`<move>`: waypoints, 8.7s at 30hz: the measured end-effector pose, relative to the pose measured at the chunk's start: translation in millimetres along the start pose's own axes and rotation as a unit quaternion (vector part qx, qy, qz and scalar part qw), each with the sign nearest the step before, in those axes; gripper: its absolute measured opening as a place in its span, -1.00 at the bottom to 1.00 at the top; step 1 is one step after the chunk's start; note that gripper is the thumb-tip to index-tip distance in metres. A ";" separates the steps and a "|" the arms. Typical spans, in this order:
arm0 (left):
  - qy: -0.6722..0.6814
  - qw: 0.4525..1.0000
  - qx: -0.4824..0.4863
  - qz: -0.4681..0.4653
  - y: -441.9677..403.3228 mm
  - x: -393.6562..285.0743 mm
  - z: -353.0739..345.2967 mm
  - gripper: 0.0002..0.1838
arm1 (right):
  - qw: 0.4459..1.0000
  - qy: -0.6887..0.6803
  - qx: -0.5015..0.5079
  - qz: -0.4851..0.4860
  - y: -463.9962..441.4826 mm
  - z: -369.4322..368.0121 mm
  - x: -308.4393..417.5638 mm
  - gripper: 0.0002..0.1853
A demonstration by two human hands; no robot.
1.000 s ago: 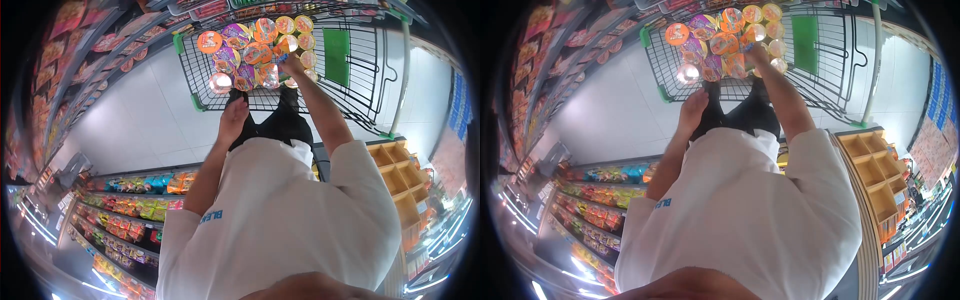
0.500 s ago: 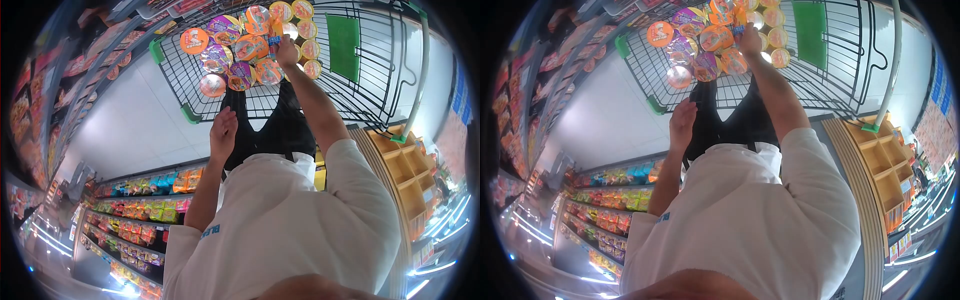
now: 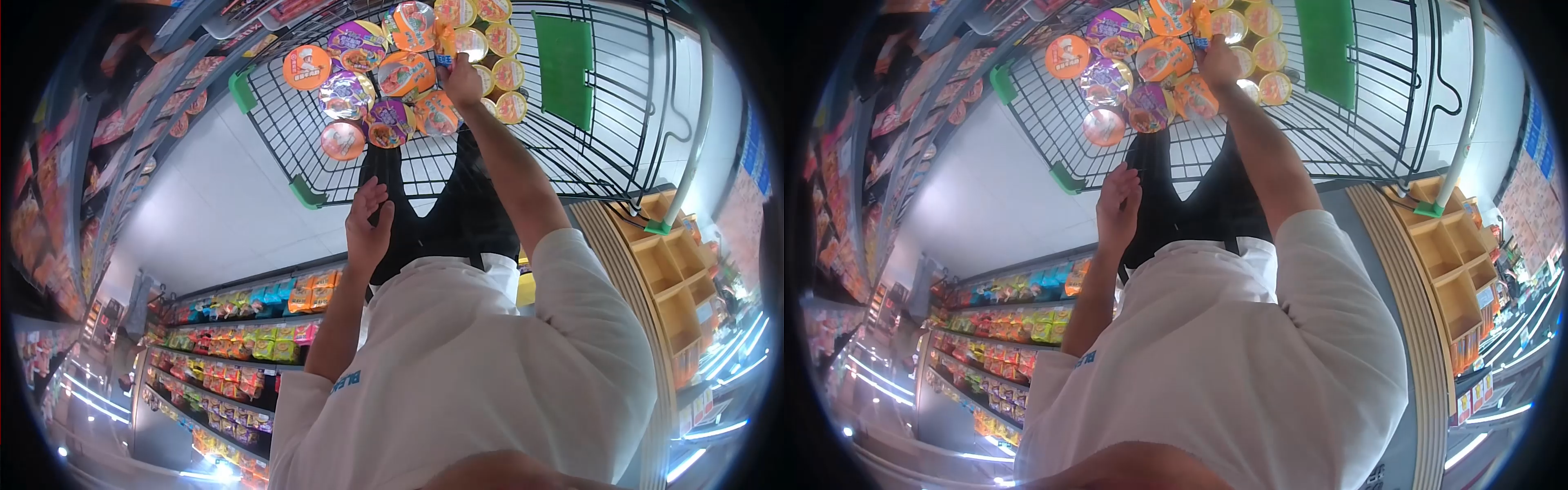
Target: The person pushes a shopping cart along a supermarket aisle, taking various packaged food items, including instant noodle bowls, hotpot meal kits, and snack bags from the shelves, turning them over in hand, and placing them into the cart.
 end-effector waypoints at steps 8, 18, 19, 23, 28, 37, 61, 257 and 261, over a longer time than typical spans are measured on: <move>0.005 1.000 0.005 0.011 -8.5 6.6 -3.9 -0.53 | 0.977 0.152 0.149 0.009 -33.0 -33.5 -15.5 -0.59; 0.007 0.999 0.024 0.039 -16.8 18.3 -11.8 -0.53 | 0.881 0.303 0.354 0.086 -53.2 -69.3 -8.8 -0.70; 0.005 0.999 0.028 0.043 -19.0 16.9 -12.7 -0.53 | 0.903 0.283 0.320 0.057 -48.0 -60.0 -2.9 -0.70; -0.009 0.999 0.027 0.028 -23.3 5.2 -10.4 -0.54 | 0.933 0.257 0.253 0.006 -13.3 -16.8 31.1 -0.67; -0.082 0.996 0.006 -0.017 -25.2 3.5 0.9 -0.53 | 0.983 0.173 0.063 -0.007 -4.1 -18.3 11.0 -0.50; -0.244 0.956 -0.037 -0.157 -23.2 10.1 4.2 -0.63 | 0.985 0.106 -0.084 0.103 -19.6 -20.6 12.4 -0.61; -0.348 0.895 -0.095 -0.263 -19.1 40.6 -17.2 -0.78 | 0.972 0.139 -0.050 0.181 -3.4 -46.1 5.9 -0.63; 0.118 0.910 -0.362 0.163 -45.4 -80.3 228.2 -0.07 | 0.978 -0.187 -0.082 -0.035 10.2 483.5 18.8 -0.52; -0.220 0.836 -0.479 0.153 -44.3 -120.7 309.3 -0.20 | 0.985 -0.144 -0.065 -0.073 -17.5 490.2 -32.4 -0.41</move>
Point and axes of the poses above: each hand's wrist, its own y-axis away from the middle knuckle, its own z-axis out of the back of the hand, x = y × z, the point moved 7 cm from there along -y, towards the middle knuckle
